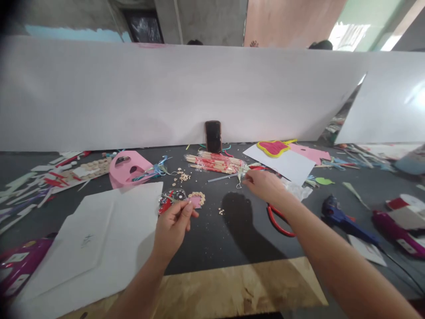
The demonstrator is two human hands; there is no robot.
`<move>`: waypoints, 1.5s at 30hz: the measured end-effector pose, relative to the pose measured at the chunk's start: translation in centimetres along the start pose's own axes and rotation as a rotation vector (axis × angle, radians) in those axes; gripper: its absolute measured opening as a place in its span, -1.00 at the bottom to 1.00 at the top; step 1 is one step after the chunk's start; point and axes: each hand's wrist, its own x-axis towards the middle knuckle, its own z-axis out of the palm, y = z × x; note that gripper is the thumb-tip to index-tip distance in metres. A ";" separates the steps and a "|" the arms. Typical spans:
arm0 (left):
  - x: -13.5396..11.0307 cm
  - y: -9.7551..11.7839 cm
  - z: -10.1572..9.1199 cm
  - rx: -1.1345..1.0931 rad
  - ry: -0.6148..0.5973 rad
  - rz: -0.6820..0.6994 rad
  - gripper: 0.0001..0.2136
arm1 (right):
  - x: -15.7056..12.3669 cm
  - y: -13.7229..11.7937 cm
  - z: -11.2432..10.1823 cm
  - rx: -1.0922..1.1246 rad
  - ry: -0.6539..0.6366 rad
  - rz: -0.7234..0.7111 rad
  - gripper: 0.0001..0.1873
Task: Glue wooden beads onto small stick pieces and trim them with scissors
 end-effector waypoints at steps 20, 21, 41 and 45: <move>-0.1 0.0 -0.2 0.031 -0.031 0.142 -0.80 | 1.4 -6.5 3.7 0.164 -0.040 -0.196 -0.81; -0.1 0.1 -0.2 0.038 -0.035 0.149 -0.80 | 0.5 -6.6 3.8 0.176 -0.042 -0.214 -0.80; -0.1 -0.6 0.0 0.131 -0.030 0.190 -0.81 | -4.4 -6.1 6.0 0.370 0.090 -0.231 -0.69; -0.1 -0.7 0.0 0.127 -0.038 0.185 -0.81 | -6.5 -4.8 6.1 0.437 0.156 -0.225 -0.74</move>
